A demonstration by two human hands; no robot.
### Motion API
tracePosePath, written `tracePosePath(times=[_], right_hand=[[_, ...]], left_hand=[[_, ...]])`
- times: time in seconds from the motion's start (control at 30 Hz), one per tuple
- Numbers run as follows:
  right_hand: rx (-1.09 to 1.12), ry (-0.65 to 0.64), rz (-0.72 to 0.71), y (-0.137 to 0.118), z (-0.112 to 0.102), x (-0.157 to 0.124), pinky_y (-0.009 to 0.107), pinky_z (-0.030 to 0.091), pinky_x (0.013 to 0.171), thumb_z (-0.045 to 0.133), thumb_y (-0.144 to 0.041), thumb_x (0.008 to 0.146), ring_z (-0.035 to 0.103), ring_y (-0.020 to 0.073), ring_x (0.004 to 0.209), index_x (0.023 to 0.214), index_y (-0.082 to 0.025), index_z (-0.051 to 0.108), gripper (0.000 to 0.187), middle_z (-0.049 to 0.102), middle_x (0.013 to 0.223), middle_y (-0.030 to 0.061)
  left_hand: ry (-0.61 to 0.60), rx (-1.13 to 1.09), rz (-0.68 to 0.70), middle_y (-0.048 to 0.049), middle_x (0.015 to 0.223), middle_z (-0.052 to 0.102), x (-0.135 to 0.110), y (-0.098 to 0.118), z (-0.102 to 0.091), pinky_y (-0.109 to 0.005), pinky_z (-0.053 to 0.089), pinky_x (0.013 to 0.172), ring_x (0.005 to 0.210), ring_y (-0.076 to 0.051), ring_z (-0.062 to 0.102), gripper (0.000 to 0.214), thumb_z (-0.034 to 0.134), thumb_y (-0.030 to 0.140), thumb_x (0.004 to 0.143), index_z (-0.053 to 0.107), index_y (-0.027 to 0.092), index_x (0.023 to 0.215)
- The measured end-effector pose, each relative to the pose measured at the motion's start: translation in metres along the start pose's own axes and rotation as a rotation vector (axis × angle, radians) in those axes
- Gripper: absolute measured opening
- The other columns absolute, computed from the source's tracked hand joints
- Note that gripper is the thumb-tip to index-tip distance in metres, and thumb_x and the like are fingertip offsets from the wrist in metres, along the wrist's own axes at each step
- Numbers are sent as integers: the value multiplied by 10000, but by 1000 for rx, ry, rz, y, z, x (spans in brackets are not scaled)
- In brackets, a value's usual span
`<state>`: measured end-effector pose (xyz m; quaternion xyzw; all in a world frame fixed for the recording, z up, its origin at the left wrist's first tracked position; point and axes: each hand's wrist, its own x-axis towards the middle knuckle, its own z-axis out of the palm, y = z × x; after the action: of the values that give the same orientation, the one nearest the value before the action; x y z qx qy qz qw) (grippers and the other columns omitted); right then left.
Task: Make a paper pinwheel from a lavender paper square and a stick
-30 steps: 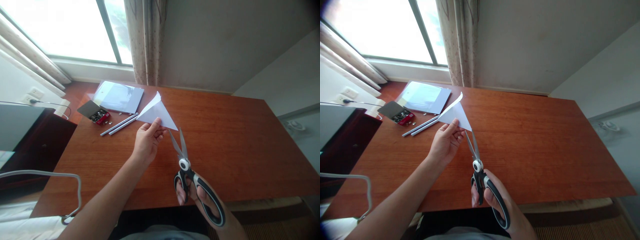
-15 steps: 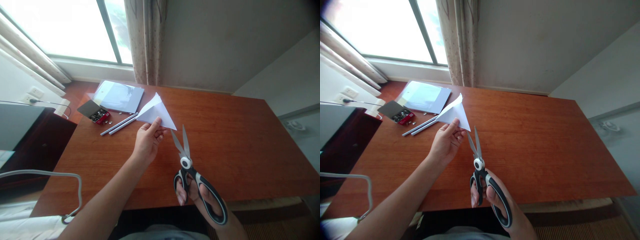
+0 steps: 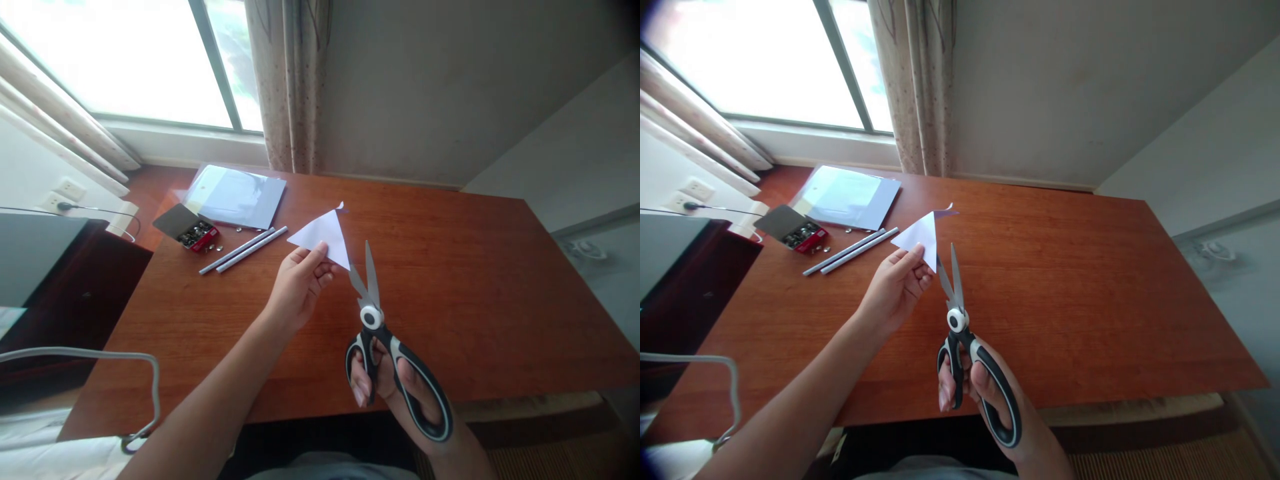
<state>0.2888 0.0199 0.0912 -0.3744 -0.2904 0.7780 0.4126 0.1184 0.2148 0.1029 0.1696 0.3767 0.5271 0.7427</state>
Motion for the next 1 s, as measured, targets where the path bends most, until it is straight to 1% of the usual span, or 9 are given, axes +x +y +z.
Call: tracePosePath(times=[0.03,0.1,0.17,0.27,0.37,0.57,0.7,0.83,1.0], right_hand=[[2,10,-2,-9,-1,17,422,496,718,508,-717,902,577,253,801,1149,-221,577,558,581,886,86],[2,19,-6,-25,-2,43,413,497,715,565,-691,887,578,247,789,1115,-217,587,526,582,861,77],[-1,19,-8,-35,2,53,405,498,713,600,-683,871,580,241,778,1084,-213,592,516,584,840,71],[-2,16,-3,-41,10,51,396,500,717,626,-685,854,581,233,770,1058,-206,593,522,584,821,64],[3,10,14,-41,15,46,391,499,723,613,-685,864,583,229,769,1048,-204,593,515,586,820,63],[11,0,66,-39,17,45,381,495,742,628,-679,859,586,227,773,1034,-202,591,510,582,811,57],[13,-4,88,-39,17,42,380,493,764,629,-666,870,575,217,776,1044,-204,594,495,574,814,48],[32,-24,89,-37,18,42,391,492,766,624,-674,869,569,222,782,1057,-209,597,502,566,815,48],[47,-41,77,-34,18,47,394,495,748,603,-697,863,572,229,787,1046,-210,595,521,564,812,54]], left_hand=[[-11,1,4,0,652,687,-1,0,1,-135,481,501,566,-79,660,341,888,298,690,587,145,733],[-32,0,18,8,666,683,-2,0,1,-147,490,518,580,-79,657,332,887,283,689,587,149,735],[-46,-10,31,13,684,682,-2,-1,1,-150,494,529,593,-77,654,314,881,265,700,593,151,753],[-43,-51,42,23,687,677,-1,0,-1,-140,498,539,580,-62,643,302,876,255,709,600,151,772],[-13,-83,59,21,681,682,2,0,-2,-129,503,545,565,-54,642,310,887,255,690,615,141,784],[90,-97,127,51,620,649,3,0,-2,-124,466,479,507,-48,613,350,913,277,646,604,153,754],[127,-91,142,37,656,691,3,0,-2,-124,438,449,513,-52,625,349,919,285,635,640,157,801],[134,-112,140,29,687,719,4,0,-3,-123,449,464,529,-54,644,318,911,271,649,669,159,822],[123,-138,140,39,649,697,4,0,-2,-107,436,443,511,-43,624,305,913,253,649,666,156,798]])
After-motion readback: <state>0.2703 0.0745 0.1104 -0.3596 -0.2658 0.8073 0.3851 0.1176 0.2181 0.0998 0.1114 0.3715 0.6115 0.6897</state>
